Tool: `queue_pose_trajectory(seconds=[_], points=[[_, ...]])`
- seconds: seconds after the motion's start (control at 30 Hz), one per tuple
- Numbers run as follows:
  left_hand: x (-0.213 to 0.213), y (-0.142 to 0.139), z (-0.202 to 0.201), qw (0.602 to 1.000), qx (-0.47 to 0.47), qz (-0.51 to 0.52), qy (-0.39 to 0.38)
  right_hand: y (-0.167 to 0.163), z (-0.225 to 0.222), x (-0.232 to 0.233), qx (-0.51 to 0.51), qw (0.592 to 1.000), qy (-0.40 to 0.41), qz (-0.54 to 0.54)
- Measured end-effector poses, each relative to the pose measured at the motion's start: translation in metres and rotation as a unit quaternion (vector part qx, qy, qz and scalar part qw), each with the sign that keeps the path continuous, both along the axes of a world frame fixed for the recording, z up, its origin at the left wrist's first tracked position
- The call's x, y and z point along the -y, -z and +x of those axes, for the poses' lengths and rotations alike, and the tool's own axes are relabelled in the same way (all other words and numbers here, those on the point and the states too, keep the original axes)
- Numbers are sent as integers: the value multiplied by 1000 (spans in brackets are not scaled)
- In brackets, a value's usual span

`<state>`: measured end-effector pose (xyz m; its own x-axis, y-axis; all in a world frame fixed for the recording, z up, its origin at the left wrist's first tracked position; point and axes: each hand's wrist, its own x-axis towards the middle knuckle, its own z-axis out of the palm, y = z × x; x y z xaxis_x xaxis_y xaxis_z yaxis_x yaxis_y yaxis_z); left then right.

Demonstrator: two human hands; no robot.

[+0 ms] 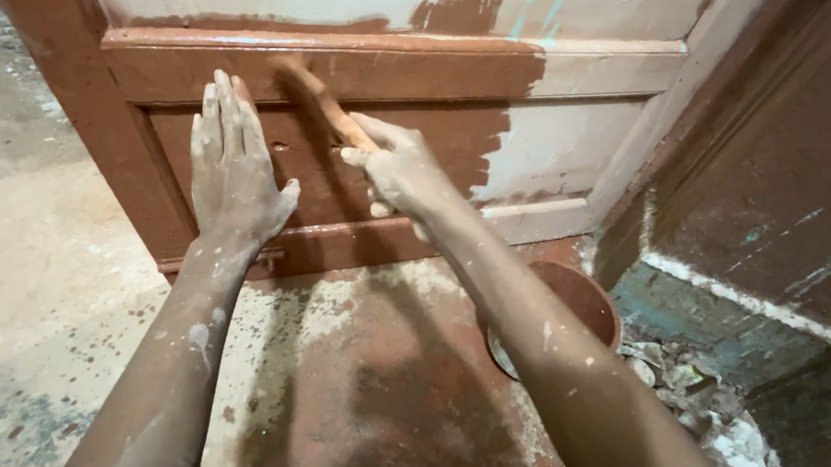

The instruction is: The person paints a wooden door panel with reddish-brown paint using a paintbrush, dipping the brush into a bucket of paint on the floor and brushing the paint across the unpainted white areas of the door, steadying the door with the other hand.

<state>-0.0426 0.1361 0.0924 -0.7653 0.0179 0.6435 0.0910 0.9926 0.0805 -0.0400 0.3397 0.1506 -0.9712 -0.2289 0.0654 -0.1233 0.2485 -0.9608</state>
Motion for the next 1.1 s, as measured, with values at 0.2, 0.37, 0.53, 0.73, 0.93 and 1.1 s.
queue_pose_trajectory(seconds=[0.2,0.37,0.53,0.73,0.93,1.1], points=[[2,1,0,1000,6,-6,-5,9,-24,-32,25,979,146,-141],[1,1,0,1000,21,-7,-10,32,-56,-94,-41,925,323,-197],[2,0,-2,1000,14,-11,-4,45,-59,-117,-39,926,250,-280],[5,3,-1,1000,12,-7,-17,38,-28,-19,-61,988,127,-58],[12,5,-1,1000,4,-2,-23,24,-7,30,-5,996,24,-83],[18,4,2,1000,9,-6,-20,28,-35,-28,-25,982,128,-135]])
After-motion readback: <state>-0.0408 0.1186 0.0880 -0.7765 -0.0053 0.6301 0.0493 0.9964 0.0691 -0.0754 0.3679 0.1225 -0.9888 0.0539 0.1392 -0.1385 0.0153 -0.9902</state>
